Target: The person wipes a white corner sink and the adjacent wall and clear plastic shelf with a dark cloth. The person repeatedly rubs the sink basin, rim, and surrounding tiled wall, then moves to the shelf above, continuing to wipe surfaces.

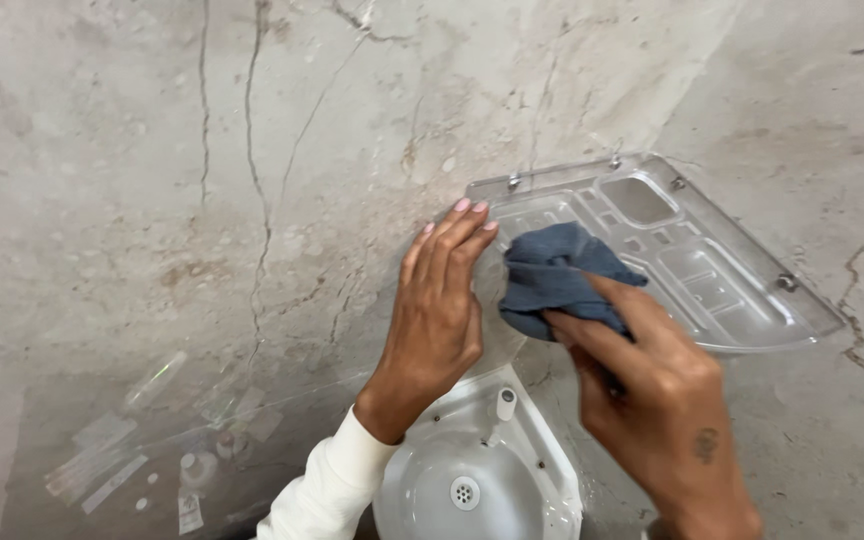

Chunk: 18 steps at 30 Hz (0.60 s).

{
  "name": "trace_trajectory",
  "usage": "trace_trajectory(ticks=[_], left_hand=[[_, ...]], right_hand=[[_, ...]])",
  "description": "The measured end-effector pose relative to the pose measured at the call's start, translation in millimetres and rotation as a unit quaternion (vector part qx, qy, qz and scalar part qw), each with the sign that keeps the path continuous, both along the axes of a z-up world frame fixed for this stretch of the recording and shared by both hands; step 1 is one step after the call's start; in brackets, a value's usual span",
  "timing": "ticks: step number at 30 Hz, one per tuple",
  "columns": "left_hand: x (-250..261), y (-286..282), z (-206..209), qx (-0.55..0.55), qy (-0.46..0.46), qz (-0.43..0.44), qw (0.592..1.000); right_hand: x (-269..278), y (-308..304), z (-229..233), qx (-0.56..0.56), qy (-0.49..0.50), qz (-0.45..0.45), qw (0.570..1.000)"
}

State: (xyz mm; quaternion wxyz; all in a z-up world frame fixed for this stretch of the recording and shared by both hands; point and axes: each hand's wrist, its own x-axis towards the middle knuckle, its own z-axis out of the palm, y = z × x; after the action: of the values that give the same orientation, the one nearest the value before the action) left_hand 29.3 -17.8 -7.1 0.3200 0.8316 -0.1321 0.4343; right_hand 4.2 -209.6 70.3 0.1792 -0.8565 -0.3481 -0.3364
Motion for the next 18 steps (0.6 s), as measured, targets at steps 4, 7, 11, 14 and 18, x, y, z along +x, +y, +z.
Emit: trace_trajectory(ticks=[4,7,11,14,18], left_hand=[[-3,-1,4,0.000,0.003,0.000,1.000],[-2,-2,2,0.002,0.006,0.000,1.000],[-1,-3,0,0.000,0.003,0.001,1.000],[-2,-2,2,-0.005,0.009,-0.003,1.000],[-4,1,2,0.007,0.017,-0.012,1.000]], right_hand=[[-1,-11,7,0.016,0.013,0.034,0.999],[-4,-36,9,0.049,0.075,0.004,0.996],[-2,-60,8,0.048,0.122,-0.049,0.990],[5,-68,7,0.038,0.119,-0.046,0.991],[7,-72,1,0.029,0.116,-0.041,0.992]])
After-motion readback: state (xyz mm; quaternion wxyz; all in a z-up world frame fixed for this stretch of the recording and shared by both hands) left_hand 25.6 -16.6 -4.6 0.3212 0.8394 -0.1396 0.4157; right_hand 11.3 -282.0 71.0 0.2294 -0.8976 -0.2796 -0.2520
